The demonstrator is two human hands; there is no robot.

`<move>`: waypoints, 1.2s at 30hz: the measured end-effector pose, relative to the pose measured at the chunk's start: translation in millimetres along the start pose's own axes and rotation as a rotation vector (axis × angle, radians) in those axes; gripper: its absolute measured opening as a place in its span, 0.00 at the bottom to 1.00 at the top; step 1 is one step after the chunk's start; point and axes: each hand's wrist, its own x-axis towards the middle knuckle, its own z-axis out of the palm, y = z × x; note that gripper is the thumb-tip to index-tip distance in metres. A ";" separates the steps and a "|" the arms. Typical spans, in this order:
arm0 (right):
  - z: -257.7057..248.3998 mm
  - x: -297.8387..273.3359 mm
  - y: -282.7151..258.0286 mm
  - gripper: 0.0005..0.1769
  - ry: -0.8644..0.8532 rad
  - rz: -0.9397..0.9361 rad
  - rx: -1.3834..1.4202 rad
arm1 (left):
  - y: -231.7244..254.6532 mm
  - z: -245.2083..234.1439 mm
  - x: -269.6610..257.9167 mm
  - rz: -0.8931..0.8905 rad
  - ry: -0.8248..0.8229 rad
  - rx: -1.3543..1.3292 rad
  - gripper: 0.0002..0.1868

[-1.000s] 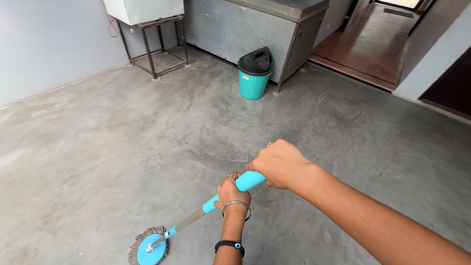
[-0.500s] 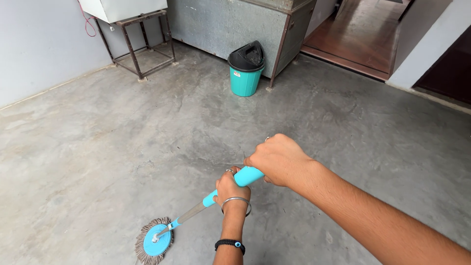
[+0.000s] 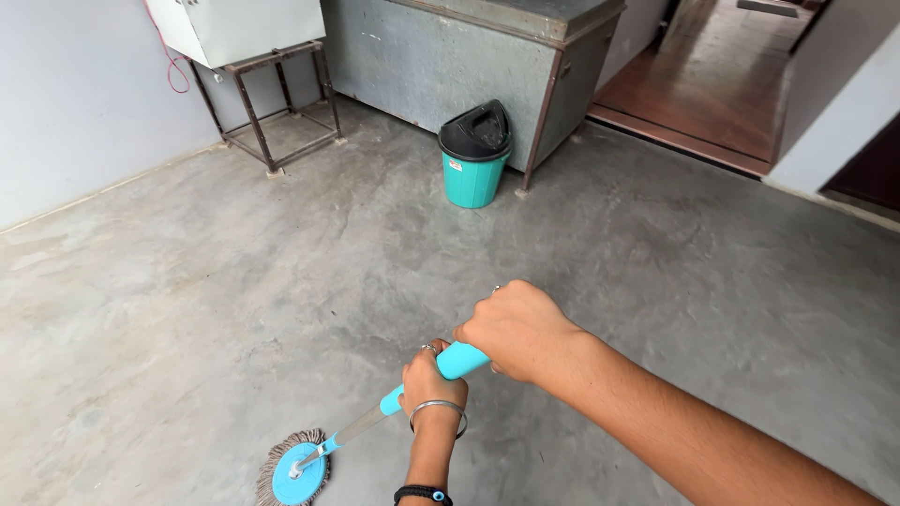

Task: The recorder uses a round mop on a long handle to clean a concrete floor in a hallway or utility area.

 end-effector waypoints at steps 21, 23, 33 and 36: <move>50.3 26.0 140.4 0.15 0.070 -0.014 -0.071 | 100.5 92.1 74.7 0.037 0.075 -0.076 0.21; 51.4 31.8 157.9 0.15 0.056 -0.004 -0.064 | 115.7 98.2 85.8 0.035 0.064 -0.075 0.21; 61.6 81.1 255.3 0.15 0.026 0.082 -0.037 | 182.1 141.8 172.8 0.068 0.000 -0.069 0.21; 68.8 97.2 280.5 0.16 -0.024 0.115 -0.025 | 203.8 147.3 195.2 0.035 -0.086 -0.025 0.21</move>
